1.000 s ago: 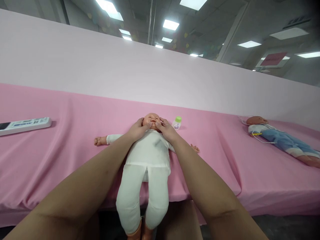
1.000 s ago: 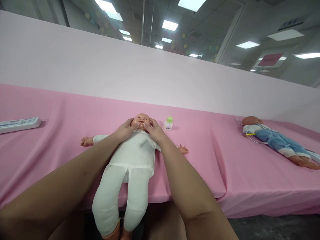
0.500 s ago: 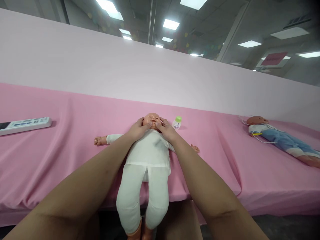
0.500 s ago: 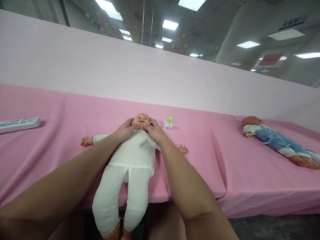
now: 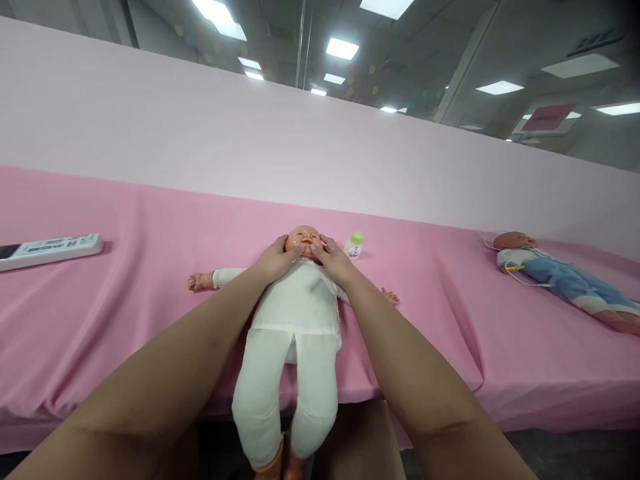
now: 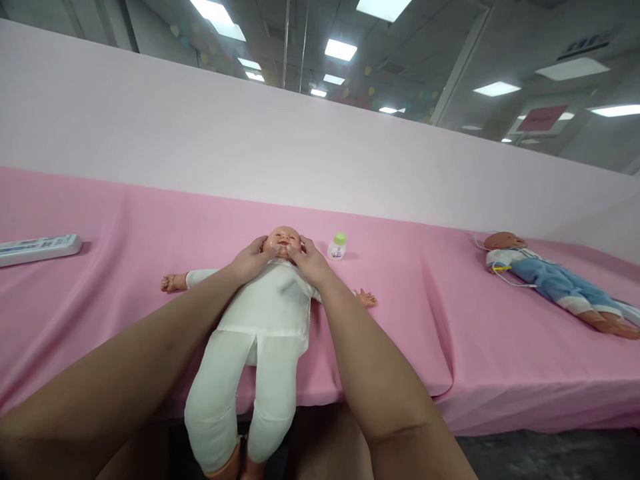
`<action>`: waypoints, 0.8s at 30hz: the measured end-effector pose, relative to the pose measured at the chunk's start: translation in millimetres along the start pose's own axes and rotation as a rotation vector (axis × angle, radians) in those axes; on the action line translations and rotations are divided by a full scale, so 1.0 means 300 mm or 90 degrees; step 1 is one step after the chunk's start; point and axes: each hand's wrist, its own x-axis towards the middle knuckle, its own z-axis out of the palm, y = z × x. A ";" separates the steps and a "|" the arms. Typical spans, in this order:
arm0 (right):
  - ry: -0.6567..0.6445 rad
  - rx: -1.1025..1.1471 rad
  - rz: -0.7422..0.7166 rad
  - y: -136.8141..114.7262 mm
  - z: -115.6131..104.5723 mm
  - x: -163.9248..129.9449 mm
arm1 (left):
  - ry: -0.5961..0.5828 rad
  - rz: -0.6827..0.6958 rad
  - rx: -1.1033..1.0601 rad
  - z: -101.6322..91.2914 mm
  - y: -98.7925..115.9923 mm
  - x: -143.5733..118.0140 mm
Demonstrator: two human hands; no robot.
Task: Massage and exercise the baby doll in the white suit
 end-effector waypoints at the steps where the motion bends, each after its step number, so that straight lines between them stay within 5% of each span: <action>1: 0.000 0.001 0.001 0.001 0.000 0.001 | -0.001 0.002 -0.002 0.000 -0.001 0.000; 24: -0.003 -0.007 -0.001 -0.004 -0.002 0.001 | 0.001 -0.001 0.006 0.000 0.001 -0.001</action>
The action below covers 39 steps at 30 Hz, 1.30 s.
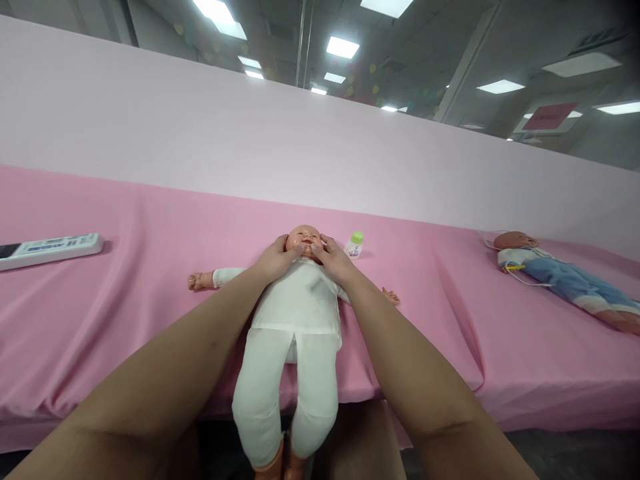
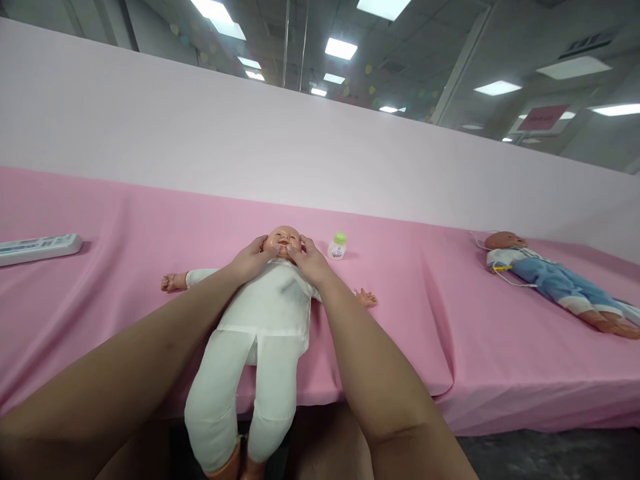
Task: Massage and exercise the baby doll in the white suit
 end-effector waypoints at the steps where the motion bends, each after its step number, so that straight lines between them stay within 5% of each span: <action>1: 0.000 -0.001 0.000 -0.001 0.000 -0.001 | 0.000 0.001 0.000 0.000 -0.001 0.000; 39: 0.011 -0.013 0.013 -0.020 0.001 -0.012 | 0.006 -0.013 0.004 0.001 0.012 -0.004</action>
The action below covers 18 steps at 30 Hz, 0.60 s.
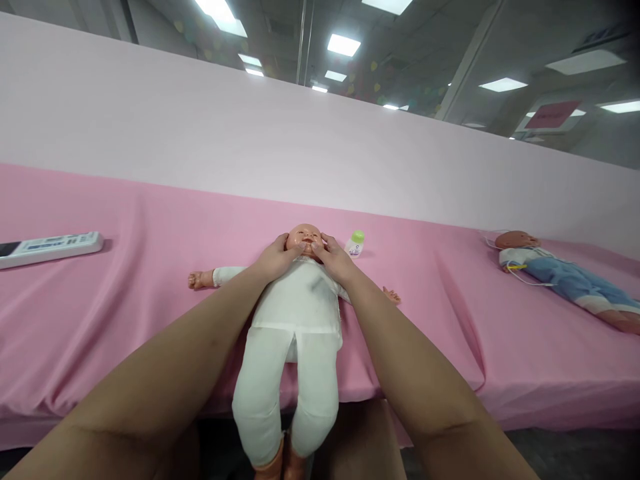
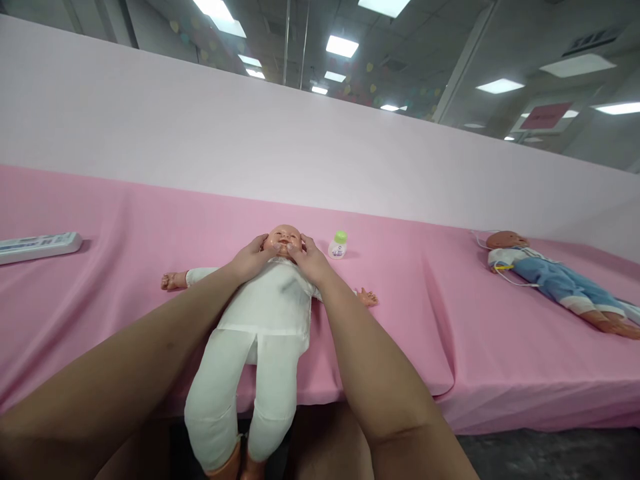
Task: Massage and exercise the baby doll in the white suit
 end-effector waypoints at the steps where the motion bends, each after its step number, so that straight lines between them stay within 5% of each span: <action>1: 0.000 -0.001 -0.001 0.001 0.000 0.001 | -0.001 0.003 -0.002 0.000 -0.001 0.000; 18: -0.002 -0.006 -0.007 0.006 0.000 0.004 | -0.003 0.005 0.003 0.002 -0.008 0.005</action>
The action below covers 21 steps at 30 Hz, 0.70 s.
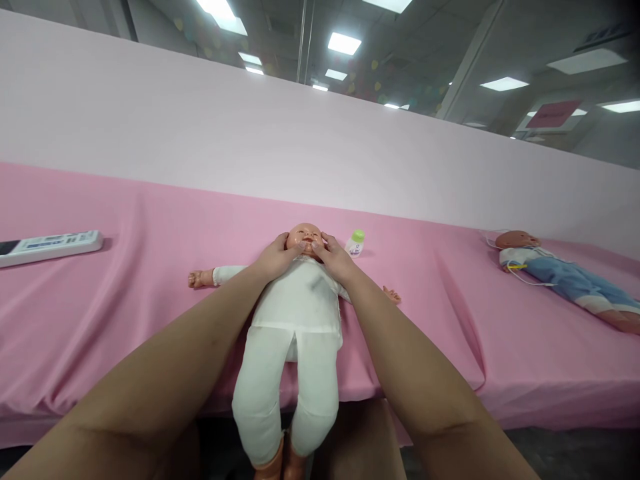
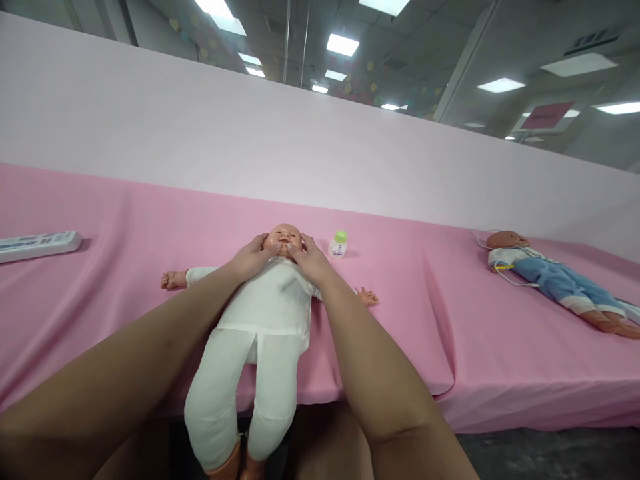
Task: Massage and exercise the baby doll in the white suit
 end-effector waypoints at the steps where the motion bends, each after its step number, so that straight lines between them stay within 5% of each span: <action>1: -0.001 0.001 -0.001 0.000 -0.001 -0.001 | 0.001 -0.001 0.001 0.000 -0.001 0.000; 21: -0.001 -0.007 0.003 -0.006 -0.004 -0.007 | 0.001 0.004 0.011 0.000 -0.002 0.000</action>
